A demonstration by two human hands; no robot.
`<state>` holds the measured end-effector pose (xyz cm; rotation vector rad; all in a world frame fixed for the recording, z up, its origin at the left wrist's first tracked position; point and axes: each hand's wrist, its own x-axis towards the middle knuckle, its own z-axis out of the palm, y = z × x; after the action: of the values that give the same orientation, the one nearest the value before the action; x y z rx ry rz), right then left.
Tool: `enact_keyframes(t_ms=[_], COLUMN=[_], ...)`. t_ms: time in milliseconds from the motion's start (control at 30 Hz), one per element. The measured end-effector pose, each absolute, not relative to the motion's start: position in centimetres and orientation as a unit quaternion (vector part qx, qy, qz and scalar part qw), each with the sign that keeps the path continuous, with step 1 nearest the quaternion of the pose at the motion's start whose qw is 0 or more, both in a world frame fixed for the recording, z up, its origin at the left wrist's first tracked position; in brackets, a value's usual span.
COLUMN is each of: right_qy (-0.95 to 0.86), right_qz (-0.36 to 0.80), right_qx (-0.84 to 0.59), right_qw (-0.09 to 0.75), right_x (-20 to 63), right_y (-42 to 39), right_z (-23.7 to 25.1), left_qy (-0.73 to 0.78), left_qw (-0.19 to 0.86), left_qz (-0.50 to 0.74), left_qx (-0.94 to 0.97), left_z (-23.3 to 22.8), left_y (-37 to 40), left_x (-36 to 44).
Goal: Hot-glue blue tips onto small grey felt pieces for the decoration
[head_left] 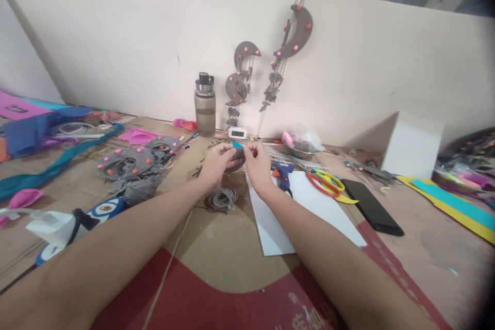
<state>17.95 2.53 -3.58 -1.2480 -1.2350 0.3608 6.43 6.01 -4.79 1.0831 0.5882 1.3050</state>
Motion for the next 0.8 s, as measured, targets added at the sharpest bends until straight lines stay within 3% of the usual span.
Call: enact_keyframes(t_ms=[800], right_qy=[-0.511], right_qz=[0.247], right_qx=[-0.52], right_qw=[0.638], right_x=[18.5], right_y=[4.0], right_z=[-4.4], left_qy=[0.248], left_qw=[0.648], left_qz=[0.544], left_qx=[0.472], left_z=[-4.4], left_y=[5.8], left_x=[6.0])
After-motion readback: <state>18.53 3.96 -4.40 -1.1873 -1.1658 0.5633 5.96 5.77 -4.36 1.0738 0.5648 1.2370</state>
